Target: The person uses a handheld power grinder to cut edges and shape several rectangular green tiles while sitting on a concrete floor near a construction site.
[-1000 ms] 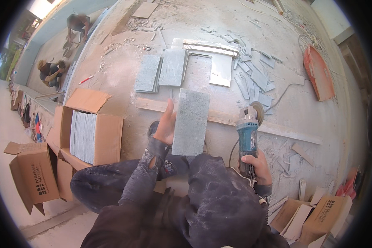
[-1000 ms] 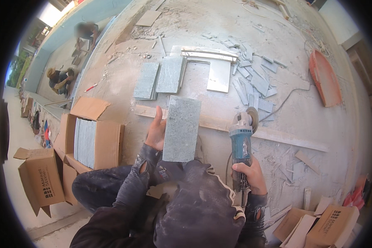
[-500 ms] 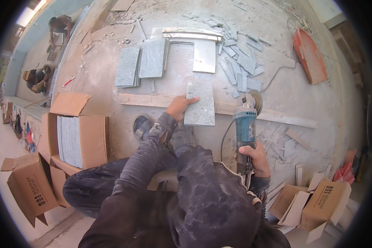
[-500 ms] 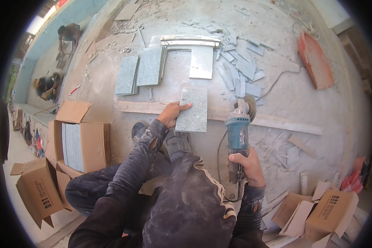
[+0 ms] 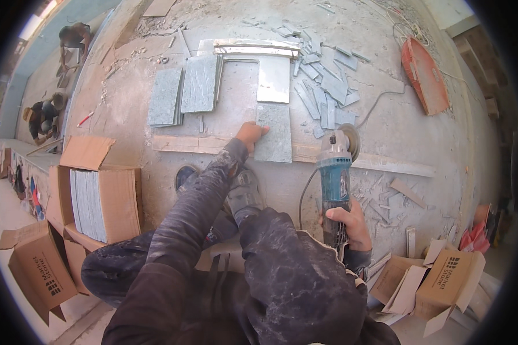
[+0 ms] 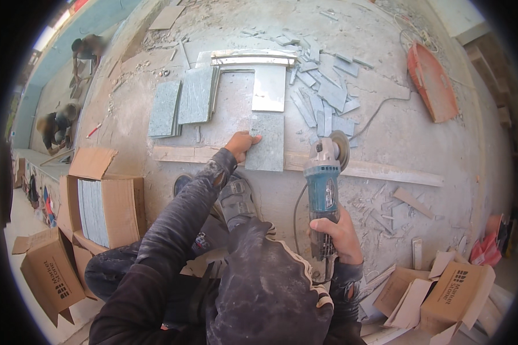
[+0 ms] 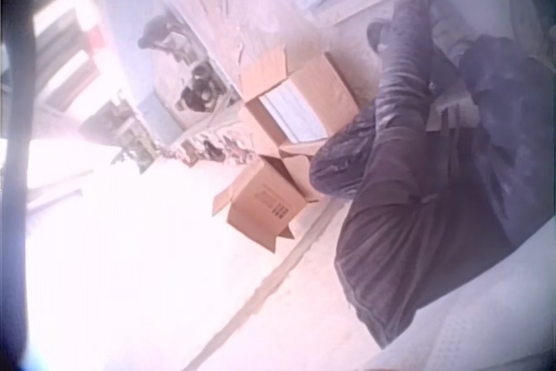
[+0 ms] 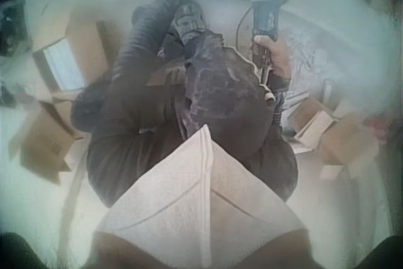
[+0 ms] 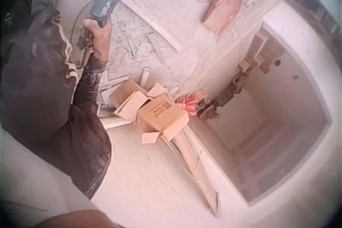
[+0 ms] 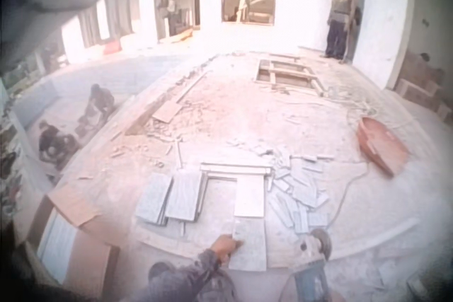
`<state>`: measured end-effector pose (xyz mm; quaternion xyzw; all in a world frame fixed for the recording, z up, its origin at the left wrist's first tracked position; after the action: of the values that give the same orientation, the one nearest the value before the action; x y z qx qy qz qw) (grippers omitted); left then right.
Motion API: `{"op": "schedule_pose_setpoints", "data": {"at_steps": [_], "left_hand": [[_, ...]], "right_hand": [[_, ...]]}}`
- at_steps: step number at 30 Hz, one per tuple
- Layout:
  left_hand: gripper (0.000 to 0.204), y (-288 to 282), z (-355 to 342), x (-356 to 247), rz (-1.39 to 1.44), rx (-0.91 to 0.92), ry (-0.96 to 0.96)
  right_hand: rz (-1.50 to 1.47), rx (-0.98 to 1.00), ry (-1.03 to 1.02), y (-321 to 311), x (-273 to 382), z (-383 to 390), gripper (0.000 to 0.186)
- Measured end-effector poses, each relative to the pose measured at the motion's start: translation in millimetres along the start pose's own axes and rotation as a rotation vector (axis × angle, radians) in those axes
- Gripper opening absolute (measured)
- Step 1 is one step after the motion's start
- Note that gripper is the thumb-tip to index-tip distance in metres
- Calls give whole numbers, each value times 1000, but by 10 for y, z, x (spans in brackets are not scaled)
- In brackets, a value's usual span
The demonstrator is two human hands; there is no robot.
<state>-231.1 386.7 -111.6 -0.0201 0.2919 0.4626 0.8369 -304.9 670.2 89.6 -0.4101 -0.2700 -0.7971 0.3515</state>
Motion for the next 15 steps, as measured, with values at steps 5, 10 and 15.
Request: {"op": "schedule_pose_setpoints", "data": {"at_steps": [5,10,15], "left_hand": [[53,-174,48,-93,-176,-388,364],[49,-202,119,-170,-536,-641,580],[49,-88,322,-323,-821,-460,500]], "right_hand": [[-16,17,6,-6,-25,-10,41],[-27,32,-7,70,-3,-11,40],[-25,28,-21,16,-41,15,40]]}}
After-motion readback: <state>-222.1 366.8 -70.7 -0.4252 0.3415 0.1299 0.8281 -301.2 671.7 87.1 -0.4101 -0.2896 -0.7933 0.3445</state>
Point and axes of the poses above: each hand's wrist, its own z-axis away from the middle knuckle, its own y-axis out of the palm, x = y × z, the point moved 9 cm from there along -z, towards the middle knuckle, and after that the axes turned 9 degrees about -y, right-handed, at the moved point
